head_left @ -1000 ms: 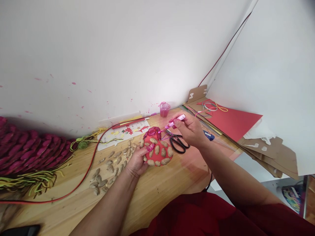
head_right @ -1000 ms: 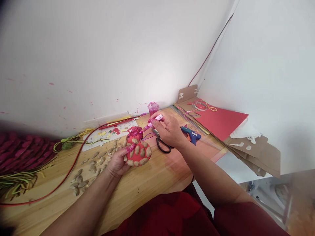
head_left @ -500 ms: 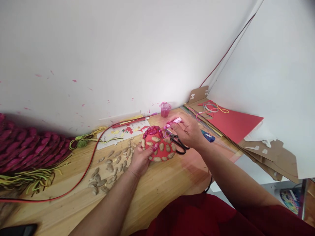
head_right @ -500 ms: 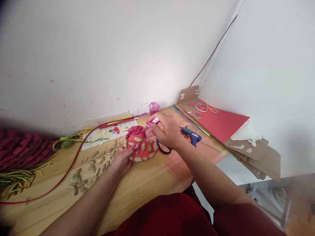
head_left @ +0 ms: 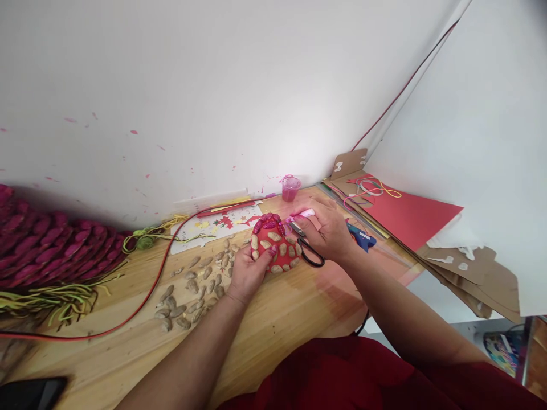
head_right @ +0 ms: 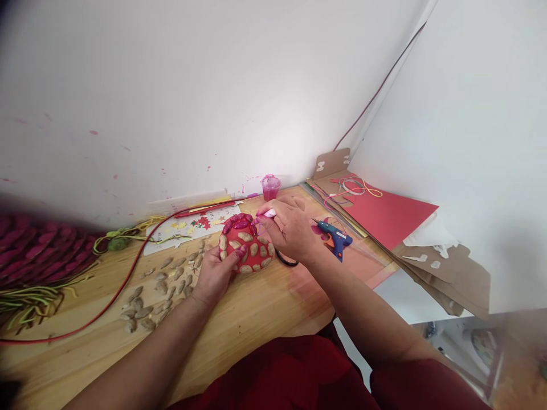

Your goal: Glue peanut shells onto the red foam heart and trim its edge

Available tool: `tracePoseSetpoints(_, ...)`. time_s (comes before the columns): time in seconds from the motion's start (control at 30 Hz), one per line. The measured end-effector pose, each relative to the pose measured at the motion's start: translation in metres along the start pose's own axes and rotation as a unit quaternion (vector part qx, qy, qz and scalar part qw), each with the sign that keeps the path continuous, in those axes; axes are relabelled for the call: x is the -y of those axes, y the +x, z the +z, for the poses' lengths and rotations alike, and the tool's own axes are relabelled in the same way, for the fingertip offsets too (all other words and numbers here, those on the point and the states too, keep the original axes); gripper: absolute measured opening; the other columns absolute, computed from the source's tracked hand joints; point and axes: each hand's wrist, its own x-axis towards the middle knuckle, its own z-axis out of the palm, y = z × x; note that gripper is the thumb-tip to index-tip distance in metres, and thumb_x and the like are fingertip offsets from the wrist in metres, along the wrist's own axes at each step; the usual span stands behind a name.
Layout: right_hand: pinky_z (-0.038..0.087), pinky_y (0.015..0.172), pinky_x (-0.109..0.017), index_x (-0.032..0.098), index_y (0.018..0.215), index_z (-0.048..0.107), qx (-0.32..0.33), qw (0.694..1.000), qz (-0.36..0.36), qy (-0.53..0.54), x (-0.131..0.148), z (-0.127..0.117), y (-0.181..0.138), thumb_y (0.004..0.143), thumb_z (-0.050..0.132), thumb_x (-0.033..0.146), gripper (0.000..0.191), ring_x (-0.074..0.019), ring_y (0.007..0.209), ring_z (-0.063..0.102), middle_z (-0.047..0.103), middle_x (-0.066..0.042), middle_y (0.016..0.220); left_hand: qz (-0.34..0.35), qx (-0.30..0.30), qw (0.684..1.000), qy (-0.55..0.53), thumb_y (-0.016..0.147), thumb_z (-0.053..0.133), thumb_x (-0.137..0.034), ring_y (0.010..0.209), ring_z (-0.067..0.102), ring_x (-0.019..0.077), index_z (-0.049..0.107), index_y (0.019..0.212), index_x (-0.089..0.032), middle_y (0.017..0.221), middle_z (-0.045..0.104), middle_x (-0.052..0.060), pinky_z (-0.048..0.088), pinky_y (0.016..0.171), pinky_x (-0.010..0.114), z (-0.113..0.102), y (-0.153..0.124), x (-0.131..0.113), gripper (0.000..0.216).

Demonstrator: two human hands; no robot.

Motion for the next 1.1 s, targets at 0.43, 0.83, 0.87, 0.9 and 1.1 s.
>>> tracePoseSetpoints(0.43,0.036,0.085,-0.041,0.023,0.097,0.064,0.062,0.994,-0.072,-0.052,0.011,0.004,-0.012,0.100,0.053,0.026,0.012,-0.0231,0.090,0.061,0.072,-0.005,0.089,0.046,-0.034,0.989,0.135,0.072,0.085,-0.040,0.075,0.072,0.0200,0.079,0.093,-0.015,0.089,0.080,0.007,0.060,0.073,0.030,-0.003,-0.001,-0.005,0.034)
tracePoseSetpoints(0.83,0.037,0.088,-0.043,0.022,0.101,0.063,0.109,0.978,-0.130,-0.121,0.020,0.012,-0.026,0.096,0.054,0.016,0.012,-0.0252,0.100,0.062,0.072,-0.006,0.090,0.096,-0.043,0.968,0.227,0.079,0.076,-0.035,0.073,0.065,0.0182,0.078,0.088,-0.017,0.081,0.076,0.003,0.054,0.074,0.028,-0.006,-0.001,-0.006,0.021)
tracePoseSetpoints(0.87,0.037,0.088,-0.043,0.022,0.101,0.063,0.109,0.978,-0.130,-0.119,0.020,0.012,-0.027,0.096,0.055,0.016,0.012,-0.0253,0.101,0.063,0.072,-0.006,0.089,0.100,-0.042,0.967,0.229,0.078,0.076,-0.034,0.072,0.065,0.0180,0.078,0.086,-0.017,0.079,0.076,0.003,0.053,0.073,0.028,-0.006,-0.001,-0.007,0.019)
tracePoseSetpoints(0.9,0.037,0.087,-0.043,0.022,0.101,0.063,0.106,0.980,-0.127,-0.112,0.020,0.010,-0.028,0.096,0.055,0.016,0.011,-0.0252,0.100,0.063,0.072,-0.005,0.089,0.103,-0.041,0.967,0.228,0.077,0.077,-0.033,0.071,0.065,0.0180,0.079,0.085,-0.017,0.078,0.075,0.003,0.053,0.073,0.028,-0.005,-0.001,-0.007,0.018)
tracePoseSetpoints(1.1,0.041,0.082,-0.041,0.025,0.096,0.064,-0.001,1.000,-0.017,-0.024,0.015,-0.007,-0.018,0.099,0.056,0.027,0.009,-0.0241,0.091,0.063,0.073,-0.005,0.088,0.108,-0.024,0.979,0.173,0.077,0.081,-0.032,0.076,0.069,0.0195,0.080,0.093,-0.019,0.087,0.078,0.005,0.056,0.076,0.028,0.001,-0.003,-0.011,0.021)
